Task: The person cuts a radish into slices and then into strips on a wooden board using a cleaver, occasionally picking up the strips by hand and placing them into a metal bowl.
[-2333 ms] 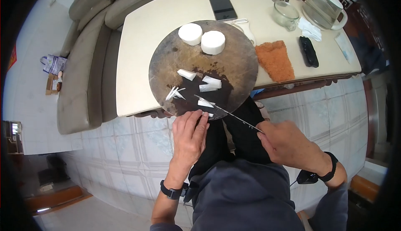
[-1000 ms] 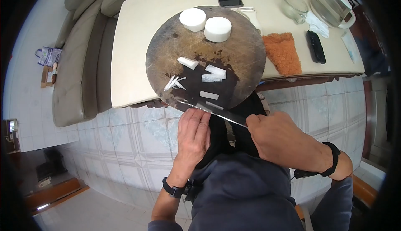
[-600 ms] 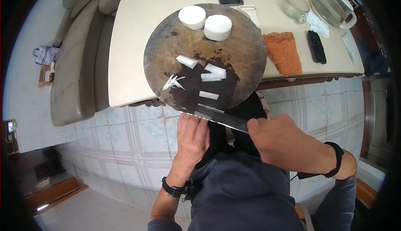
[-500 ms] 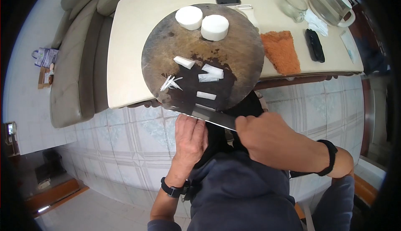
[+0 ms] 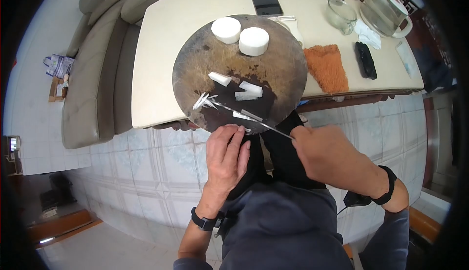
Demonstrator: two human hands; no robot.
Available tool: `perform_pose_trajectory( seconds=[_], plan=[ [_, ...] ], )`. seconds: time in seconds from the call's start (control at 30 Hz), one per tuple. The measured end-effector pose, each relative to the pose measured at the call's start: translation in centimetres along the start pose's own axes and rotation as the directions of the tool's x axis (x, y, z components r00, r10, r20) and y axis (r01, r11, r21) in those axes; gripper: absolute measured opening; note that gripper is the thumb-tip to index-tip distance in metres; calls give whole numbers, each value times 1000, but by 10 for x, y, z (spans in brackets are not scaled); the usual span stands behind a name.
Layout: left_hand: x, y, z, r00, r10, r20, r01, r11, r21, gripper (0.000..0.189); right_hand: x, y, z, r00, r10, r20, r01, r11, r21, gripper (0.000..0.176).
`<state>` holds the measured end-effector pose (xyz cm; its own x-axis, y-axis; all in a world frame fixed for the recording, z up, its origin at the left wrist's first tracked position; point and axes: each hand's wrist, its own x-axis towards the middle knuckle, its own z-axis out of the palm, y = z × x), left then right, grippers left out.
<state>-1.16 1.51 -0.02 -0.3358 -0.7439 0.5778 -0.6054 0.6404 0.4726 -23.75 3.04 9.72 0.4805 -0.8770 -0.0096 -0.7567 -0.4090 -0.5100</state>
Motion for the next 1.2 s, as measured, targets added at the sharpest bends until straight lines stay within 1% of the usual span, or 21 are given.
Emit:
perform_pose_trajectory(
  seconds=[0.07, 0.1, 0.17, 0.27, 0.4, 0.47, 0.6, 0.67, 0.8, 0.87, 1.0, 1.07, 1.2],
  plan=[
    [12, 3, 0, 999, 23, 22, -24, 999, 45, 38, 2, 4, -4, 998, 47, 43, -44, 997, -66, 10],
    [15, 0, 3, 1000, 22, 17, -23, 999, 47, 38, 3, 5, -5, 998, 44, 44, -40, 997, -69, 10],
    [18, -4, 8, 997, 47, 54, -51, 995, 86, 34, 4, 9, -5, 999, -12, 44, 15, 998, -65, 12],
    [15, -8, 9, 996, 41, 79, -50, 993, 108, 32, 6, 12, -8, 996, -54, 70, 59, 996, -73, 14],
    [10, -12, 10, 995, 35, 96, -43, 995, 88, 32, 6, 15, -11, 990, -73, 116, 85, 992, -96, 16],
    [8, -12, 12, 997, 25, 76, -30, 997, 77, 33, 6, 16, -12, 986, -74, 152, 92, 989, -114, 17],
    [10, -12, 14, 998, 38, 43, -41, 997, 70, 32, 10, 16, -14, 983, -72, 169, 91, 990, -110, 16],
    [10, -11, 13, 998, 14, 57, -19, 997, 73, 30, 13, 13, -16, 973, -112, 203, 145, 977, -156, 15],
    [12, -9, 13, 998, 22, 62, -26, 997, 70, 29, 24, 8, -9, 973, -105, 205, 136, 980, -144, 14],
    [11, -9, 12, 997, 25, 73, -32, 994, 103, 30, 27, 6, -4, 978, -168, 122, 184, 975, -128, 18],
    [9, -7, 12, 997, 26, 68, -36, 989, 142, 32, 25, 9, -3, 982, -137, 127, 152, 981, -123, 17],
    [9, -8, 12, 998, 25, 61, -32, 992, 123, 34, 21, 10, -7, 985, -79, 155, 90, 994, -64, 14],
    [12, -6, 12, 999, 32, 37, -35, 996, 87, 35, 9, 13, -13, 991, -41, 130, 53, 994, -92, 10]
  ],
)
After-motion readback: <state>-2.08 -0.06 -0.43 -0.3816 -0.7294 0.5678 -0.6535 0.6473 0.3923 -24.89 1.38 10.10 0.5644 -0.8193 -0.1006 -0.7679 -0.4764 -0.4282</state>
